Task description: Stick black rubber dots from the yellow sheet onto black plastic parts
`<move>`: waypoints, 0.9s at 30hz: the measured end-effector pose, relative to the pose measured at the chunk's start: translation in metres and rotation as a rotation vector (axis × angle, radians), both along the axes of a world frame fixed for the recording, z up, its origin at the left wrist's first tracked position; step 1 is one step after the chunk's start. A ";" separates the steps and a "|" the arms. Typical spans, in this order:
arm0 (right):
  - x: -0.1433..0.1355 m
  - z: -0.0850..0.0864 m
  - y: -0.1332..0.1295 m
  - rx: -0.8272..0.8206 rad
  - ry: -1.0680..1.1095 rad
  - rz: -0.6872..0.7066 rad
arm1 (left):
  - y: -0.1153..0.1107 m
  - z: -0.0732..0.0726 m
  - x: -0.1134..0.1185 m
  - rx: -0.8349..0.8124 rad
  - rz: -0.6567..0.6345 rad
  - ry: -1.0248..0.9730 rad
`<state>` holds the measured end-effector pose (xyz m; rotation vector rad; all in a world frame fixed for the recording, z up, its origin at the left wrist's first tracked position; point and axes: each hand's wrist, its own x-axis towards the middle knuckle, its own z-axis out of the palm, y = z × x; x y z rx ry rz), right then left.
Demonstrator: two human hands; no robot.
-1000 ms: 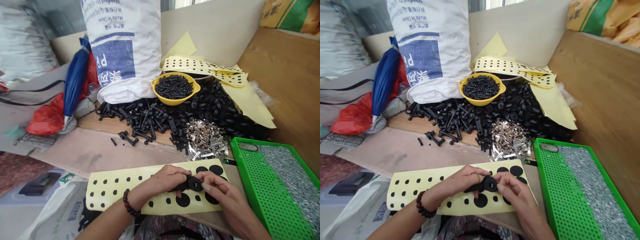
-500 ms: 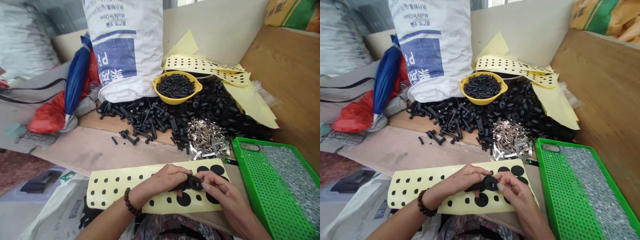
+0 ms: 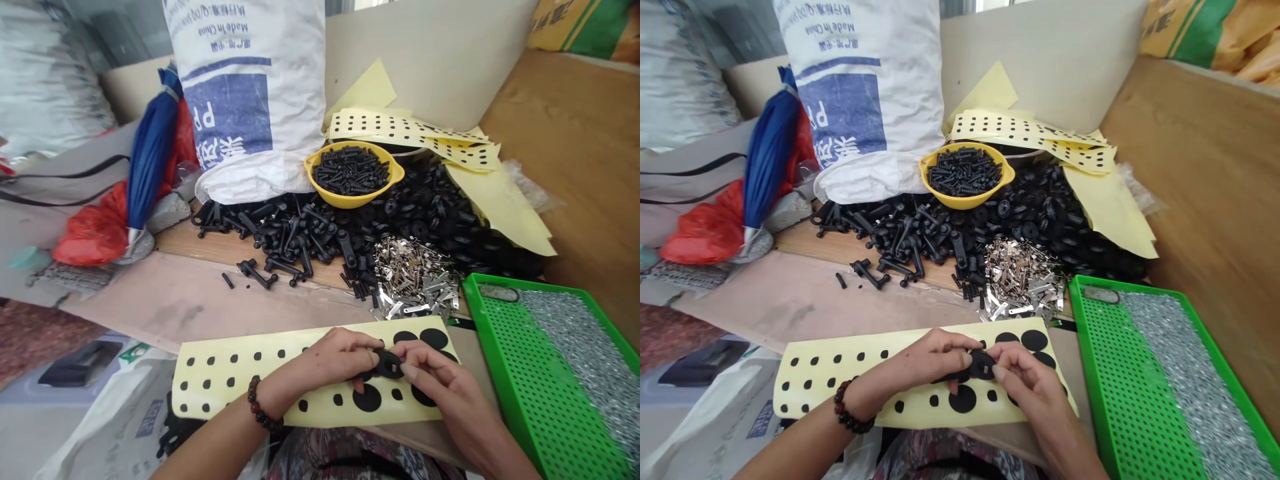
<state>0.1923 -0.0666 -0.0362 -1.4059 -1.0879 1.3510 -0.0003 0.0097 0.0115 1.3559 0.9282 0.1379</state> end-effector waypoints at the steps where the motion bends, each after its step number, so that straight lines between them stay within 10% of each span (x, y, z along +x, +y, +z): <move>1: -0.001 0.001 0.000 -0.002 0.000 -0.001 | 0.000 -0.001 0.000 -0.001 0.008 -0.001; 18: -0.008 0.009 0.003 0.027 0.018 -0.034 | -0.003 -0.008 0.002 0.003 0.022 -0.014; 27: -0.014 0.013 0.003 0.027 -0.053 -0.062 | -0.011 -0.008 0.002 0.343 0.053 0.005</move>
